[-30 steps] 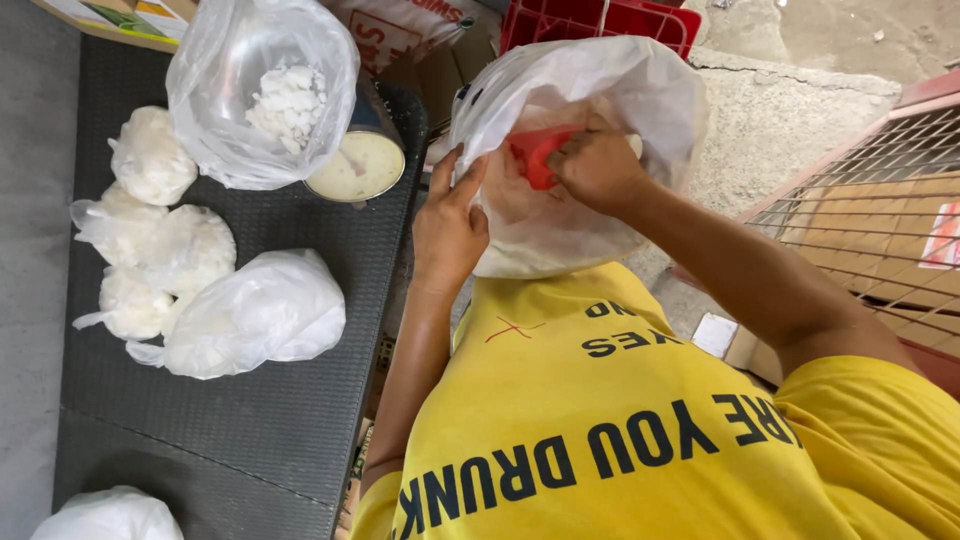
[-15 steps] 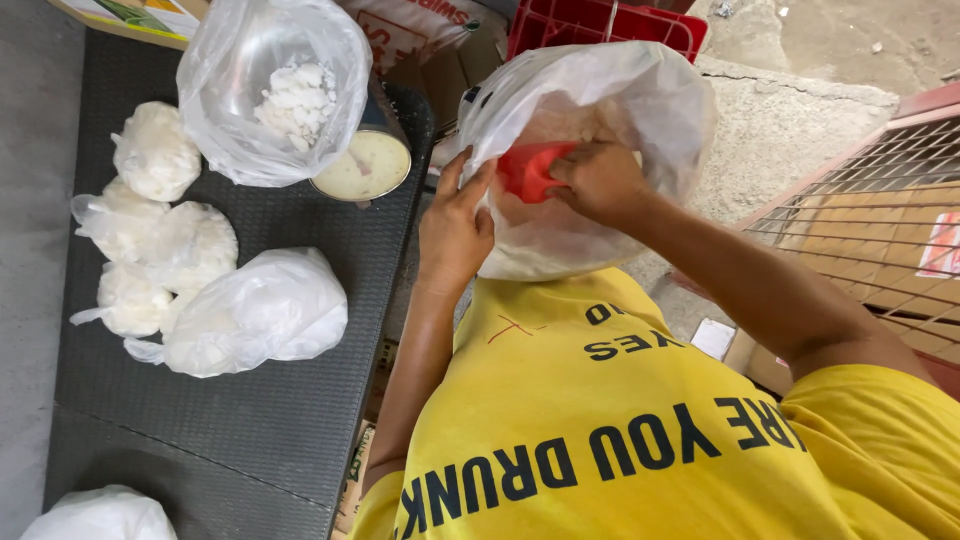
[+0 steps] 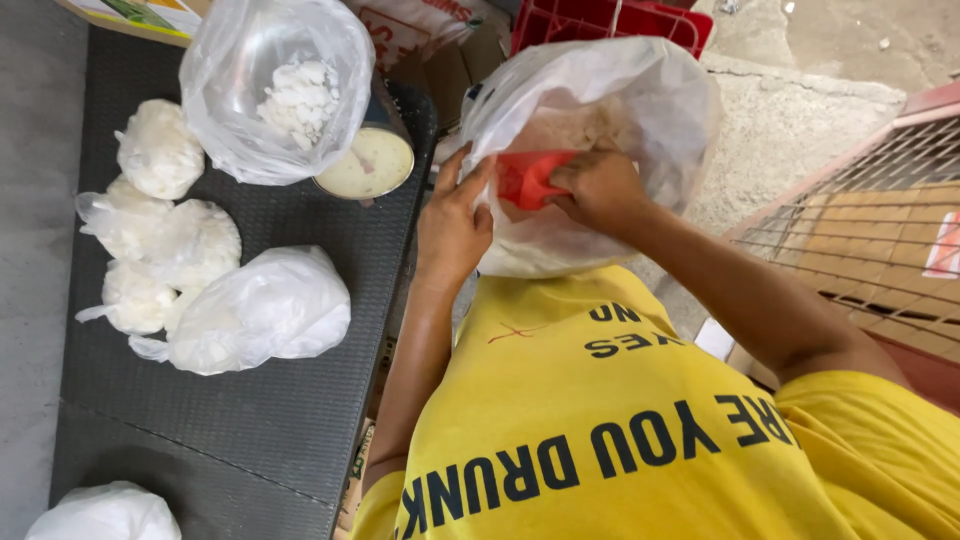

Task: Scooping salt from a large sack into individual plastic bags and tying them.

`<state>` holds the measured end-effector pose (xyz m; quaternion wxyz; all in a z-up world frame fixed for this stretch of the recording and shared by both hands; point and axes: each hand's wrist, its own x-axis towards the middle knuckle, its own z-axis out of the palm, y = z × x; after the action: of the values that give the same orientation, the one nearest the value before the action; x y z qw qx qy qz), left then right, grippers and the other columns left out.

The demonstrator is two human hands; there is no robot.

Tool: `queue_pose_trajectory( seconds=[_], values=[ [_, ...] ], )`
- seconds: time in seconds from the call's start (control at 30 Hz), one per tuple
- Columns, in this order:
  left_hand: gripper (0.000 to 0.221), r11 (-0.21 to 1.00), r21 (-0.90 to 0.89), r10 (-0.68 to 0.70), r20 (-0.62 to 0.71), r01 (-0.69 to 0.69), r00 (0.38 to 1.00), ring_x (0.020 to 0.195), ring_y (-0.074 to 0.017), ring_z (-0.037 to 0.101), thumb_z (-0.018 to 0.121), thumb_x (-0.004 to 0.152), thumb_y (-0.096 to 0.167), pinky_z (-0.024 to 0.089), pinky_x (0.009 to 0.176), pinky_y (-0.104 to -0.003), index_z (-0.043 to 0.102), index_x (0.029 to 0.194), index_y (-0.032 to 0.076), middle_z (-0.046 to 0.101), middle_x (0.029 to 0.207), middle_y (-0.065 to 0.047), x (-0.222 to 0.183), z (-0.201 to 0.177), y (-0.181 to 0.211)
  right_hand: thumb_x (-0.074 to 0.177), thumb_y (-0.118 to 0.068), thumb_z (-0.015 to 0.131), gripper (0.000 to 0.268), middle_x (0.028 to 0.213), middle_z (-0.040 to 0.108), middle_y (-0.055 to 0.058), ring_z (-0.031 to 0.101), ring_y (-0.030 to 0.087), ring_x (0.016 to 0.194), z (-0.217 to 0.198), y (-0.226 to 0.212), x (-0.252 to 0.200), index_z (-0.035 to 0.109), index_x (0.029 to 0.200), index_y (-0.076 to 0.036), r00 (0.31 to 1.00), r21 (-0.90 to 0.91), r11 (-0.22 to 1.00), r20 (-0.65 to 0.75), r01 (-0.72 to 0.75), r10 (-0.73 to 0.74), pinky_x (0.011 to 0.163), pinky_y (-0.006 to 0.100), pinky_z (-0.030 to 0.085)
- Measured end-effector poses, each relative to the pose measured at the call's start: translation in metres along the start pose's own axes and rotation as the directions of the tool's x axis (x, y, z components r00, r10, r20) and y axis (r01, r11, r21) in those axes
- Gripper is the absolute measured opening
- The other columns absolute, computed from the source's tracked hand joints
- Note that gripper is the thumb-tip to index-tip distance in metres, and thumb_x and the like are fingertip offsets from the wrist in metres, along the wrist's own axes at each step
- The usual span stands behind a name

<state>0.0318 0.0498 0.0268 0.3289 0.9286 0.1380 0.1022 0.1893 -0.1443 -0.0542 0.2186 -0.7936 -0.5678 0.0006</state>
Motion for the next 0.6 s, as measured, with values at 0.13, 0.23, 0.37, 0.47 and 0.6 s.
queue_pose_trajectory(
  seconds=[0.13, 0.23, 0.37, 0.47, 0.6],
  values=[
    [0.061, 0.999, -0.016, 0.037, -0.027, -0.037, 0.999, 0.123, -0.0371, 0.065, 0.067, 0.08, -0.004, 0.056, 0.098, -0.041, 0.065, 0.139, 0.012, 0.054, 0.15, -0.016, 0.0, 0.003, -0.006, 0.074, -0.03, 0.085, 0.023, 0.081, 0.07, 0.006, 0.067, 0.027, 0.075, -0.016, -0.007, -0.008, 0.073, 0.087, -0.015, 0.999, 0.095, 0.995, -0.041, 0.017, -0.013, 0.078, 0.04, 0.045],
    [0.062, 1.0, -0.026, 0.015, -0.013, -0.016, 1.0, 0.122, -0.0372, 0.065, 0.067, 0.08, -0.005, 0.056, 0.097, -0.041, 0.064, 0.139, 0.012, 0.054, 0.15, -0.017, 0.001, 0.005, -0.003, 0.072, -0.03, 0.085, 0.024, 0.08, 0.07, 0.006, 0.067, 0.026, 0.075, -0.019, -0.01, -0.013, 0.073, 0.087, -0.015, 0.999, 0.113, 0.993, -0.051, 0.022, -0.016, 0.079, 0.039, 0.046],
    [0.062, 0.999, -0.001, 0.046, -0.036, -0.046, 0.998, 0.123, -0.038, 0.065, 0.066, 0.08, -0.006, 0.057, 0.098, -0.041, 0.065, 0.139, 0.013, 0.054, 0.151, -0.017, 0.001, 0.003, -0.007, 0.076, -0.03, 0.087, 0.023, 0.08, 0.071, 0.006, 0.069, 0.025, 0.075, -0.028, -0.015, -0.007, 0.073, 0.085, -0.014, 0.994, 0.144, 0.989, -0.11, 0.04, -0.024, 0.077, 0.039, 0.047],
    [0.063, 0.999, -0.041, -0.025, 0.009, 0.026, 1.0, 0.117, -0.0353, 0.068, 0.064, 0.078, -0.006, 0.058, 0.092, -0.039, 0.065, 0.138, 0.014, 0.052, 0.153, -0.017, 0.005, 0.002, -0.003, 0.075, -0.032, 0.094, 0.032, 0.077, 0.071, 0.008, 0.069, 0.025, 0.07, -0.023, 0.007, -0.034, 0.075, 0.086, -0.009, 0.975, 0.293, 0.953, -0.177, -0.076, 0.132, 0.078, 0.038, 0.051],
    [0.061, 0.997, -0.049, -0.063, 0.021, 0.064, 0.998, 0.116, -0.0343, 0.068, 0.064, 0.079, -0.004, 0.057, 0.092, -0.04, 0.066, 0.137, 0.014, 0.051, 0.153, -0.017, 0.004, 0.004, -0.004, 0.078, -0.023, 0.092, 0.032, 0.09, 0.074, 0.007, 0.071, 0.02, 0.075, -0.016, 0.021, -0.065, 0.076, 0.099, -0.006, 0.917, 0.561, 0.774, -0.063, -0.293, 0.393, 0.073, 0.032, 0.056]
  ],
)
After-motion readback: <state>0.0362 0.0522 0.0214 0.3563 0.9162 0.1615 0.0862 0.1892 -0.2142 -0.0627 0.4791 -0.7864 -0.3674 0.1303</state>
